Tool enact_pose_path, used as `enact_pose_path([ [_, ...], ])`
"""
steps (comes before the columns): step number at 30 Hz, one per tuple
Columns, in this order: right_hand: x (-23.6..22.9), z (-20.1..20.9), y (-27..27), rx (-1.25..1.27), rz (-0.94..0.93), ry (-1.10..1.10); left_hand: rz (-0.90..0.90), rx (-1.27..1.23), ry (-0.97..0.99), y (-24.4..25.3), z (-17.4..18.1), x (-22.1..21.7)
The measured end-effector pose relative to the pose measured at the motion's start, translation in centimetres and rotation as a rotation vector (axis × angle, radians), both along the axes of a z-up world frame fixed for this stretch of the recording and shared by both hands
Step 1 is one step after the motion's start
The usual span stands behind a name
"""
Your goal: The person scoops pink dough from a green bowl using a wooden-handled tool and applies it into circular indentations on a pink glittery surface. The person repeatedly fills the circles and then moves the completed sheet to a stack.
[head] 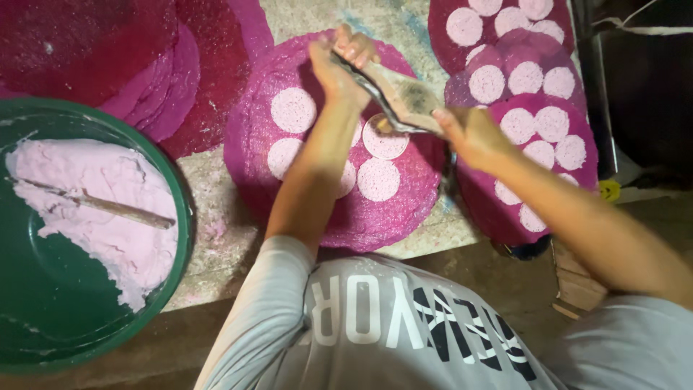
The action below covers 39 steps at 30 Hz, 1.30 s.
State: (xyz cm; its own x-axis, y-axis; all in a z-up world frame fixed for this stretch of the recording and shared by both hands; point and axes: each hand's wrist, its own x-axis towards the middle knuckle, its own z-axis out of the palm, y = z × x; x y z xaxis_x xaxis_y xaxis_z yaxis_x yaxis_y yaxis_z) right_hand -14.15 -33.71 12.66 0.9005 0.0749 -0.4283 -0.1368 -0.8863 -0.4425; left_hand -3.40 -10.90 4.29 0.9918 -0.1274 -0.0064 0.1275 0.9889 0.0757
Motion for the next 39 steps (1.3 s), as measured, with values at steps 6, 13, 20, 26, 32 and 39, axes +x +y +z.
enact_pose_path([
  [6,-3.5,-3.0,0.9,0.598,0.105,-0.253,-0.141,0.219,0.074,3.6,2.1,-1.4],
  [13,-8.1,-0.2,-1.1,0.979,-0.097,-0.452,-0.033,2.014,-0.733,-0.5,-0.3,-8.3],
  [20,-13.7,-2.6,-4.6,1.114,-0.296,-0.584,0.075,2.232,-0.978,-2.5,-2.6,-9.3],
  [26,-18.3,-4.5,-7.8,1.124,-0.392,-0.601,0.087,2.114,-0.809,-1.7,-2.7,-9.6],
  [32,-19.9,-5.3,-8.7,1.154,-0.483,-0.641,0.213,2.141,-0.834,-0.2,-1.8,-12.1],
  [39,-19.7,-5.2,-8.1,1.194,-0.457,-0.671,0.229,2.234,-0.871,-0.4,-1.2,-13.7],
])
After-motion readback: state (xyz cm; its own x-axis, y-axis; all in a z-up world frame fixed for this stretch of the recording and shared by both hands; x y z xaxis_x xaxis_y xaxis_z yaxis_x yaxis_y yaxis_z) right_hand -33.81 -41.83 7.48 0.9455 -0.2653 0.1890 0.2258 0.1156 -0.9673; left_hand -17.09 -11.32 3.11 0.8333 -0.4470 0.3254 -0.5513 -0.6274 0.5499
